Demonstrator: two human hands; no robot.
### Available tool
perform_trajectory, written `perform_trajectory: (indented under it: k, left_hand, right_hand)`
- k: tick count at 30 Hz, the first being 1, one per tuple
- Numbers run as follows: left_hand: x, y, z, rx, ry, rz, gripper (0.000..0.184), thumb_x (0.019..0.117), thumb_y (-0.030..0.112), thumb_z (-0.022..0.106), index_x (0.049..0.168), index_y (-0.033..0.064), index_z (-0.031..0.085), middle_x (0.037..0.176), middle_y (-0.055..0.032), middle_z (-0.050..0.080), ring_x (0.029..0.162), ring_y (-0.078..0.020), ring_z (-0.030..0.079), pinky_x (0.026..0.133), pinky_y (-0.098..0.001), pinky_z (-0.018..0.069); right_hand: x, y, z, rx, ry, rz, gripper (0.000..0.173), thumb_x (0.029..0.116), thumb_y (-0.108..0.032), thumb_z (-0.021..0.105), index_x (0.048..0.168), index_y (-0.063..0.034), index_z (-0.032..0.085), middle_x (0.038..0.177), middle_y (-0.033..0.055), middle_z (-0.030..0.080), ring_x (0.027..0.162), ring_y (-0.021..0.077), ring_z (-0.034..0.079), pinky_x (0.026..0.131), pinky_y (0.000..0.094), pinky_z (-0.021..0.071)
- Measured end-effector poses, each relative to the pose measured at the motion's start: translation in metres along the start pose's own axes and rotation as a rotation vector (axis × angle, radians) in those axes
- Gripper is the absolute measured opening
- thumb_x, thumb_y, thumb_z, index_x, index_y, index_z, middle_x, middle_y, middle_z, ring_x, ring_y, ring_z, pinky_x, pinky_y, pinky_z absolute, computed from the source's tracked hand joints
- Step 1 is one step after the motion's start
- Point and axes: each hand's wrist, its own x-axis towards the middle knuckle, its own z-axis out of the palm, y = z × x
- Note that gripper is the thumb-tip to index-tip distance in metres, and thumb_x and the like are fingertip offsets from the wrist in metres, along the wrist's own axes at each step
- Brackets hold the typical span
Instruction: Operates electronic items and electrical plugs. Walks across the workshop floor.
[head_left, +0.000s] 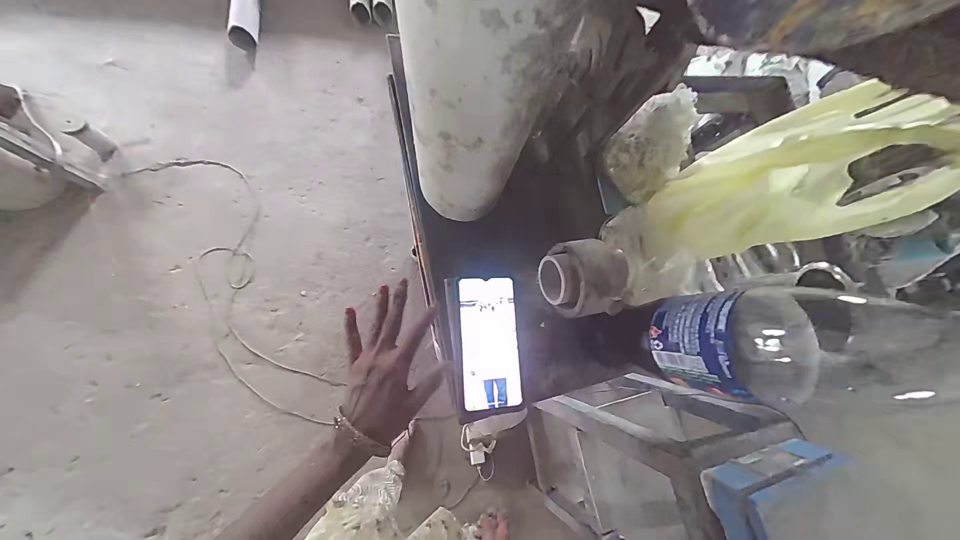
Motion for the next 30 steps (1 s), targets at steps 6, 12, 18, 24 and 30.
perform_trajectory:
  k: [6,12,18,24,30]
  left_hand:
    - [-0.049,-0.047,-0.027,-0.201,0.009,-0.196,0.068,0.1048,0.048,0.042,0.14,-0.0091,0.054,0.153,-0.0328,0.043,0.145,-0.0407,0.042,0.116,-0.0489,0.0383]
    - [-0.146,-0.081,-0.01,-0.268,-0.221,-0.421,0.044,0.1038,0.02,0.046,0.124,-0.0182,0.055,0.118,-0.0221,0.065,0.104,-0.0051,0.061,0.088,-0.0215,0.0512]
    - [-0.262,-0.027,0.074,-0.213,-0.718,-0.52,0.037,0.0993,0.013,0.052,0.12,-0.0141,0.065,0.119,-0.0273,0.069,0.108,-0.0276,0.07,0.095,-0.0385,0.0548]
    - [-0.369,-0.025,0.227,-0.235,-1.114,-0.787,0.04,0.1021,0.01,0.054,0.136,-0.0096,0.058,0.135,-0.0274,0.062,0.126,-0.0369,0.062,0.108,-0.0481,0.0478]
    - [-0.452,-0.033,0.315,-0.247,-1.192,-0.987,0.038,0.1029,0.007,0.055,0.137,-0.0104,0.057,0.136,-0.0282,0.062,0.124,-0.0348,0.063,0.108,-0.0438,0.0481]
  right_hand:
    - [0.0,-0.047,-0.016,-0.024,0.018,-0.041,0.039,0.1035,-0.012,0.058,0.135,0.0106,0.058,0.127,0.0335,0.064,0.12,0.047,0.062,0.106,0.0592,0.0442]
    - [0.069,-0.002,-0.019,0.422,0.192,0.189,0.037,0.1041,-0.009,0.055,0.135,0.0096,0.054,0.121,0.0317,0.063,0.103,0.0385,0.065,0.092,0.0502,0.0523]
    - [0.137,0.043,-0.04,0.06,0.058,0.089,0.037,0.1031,-0.01,0.057,0.136,0.008,0.057,0.133,0.0305,0.061,0.124,0.0409,0.06,0.108,0.051,0.0453]
    - [0.215,0.146,-0.02,-0.12,0.023,0.089,0.031,0.0999,-0.007,0.062,0.127,0.0072,0.064,0.124,0.0306,0.066,0.119,0.0434,0.062,0.106,0.0545,0.045]
    - [0.267,0.226,0.046,-0.237,-0.142,-0.037,0.046,0.0954,-0.013,0.072,0.135,0.005,0.059,0.127,0.0301,0.064,0.116,0.0462,0.063,0.1,0.0605,0.0479]
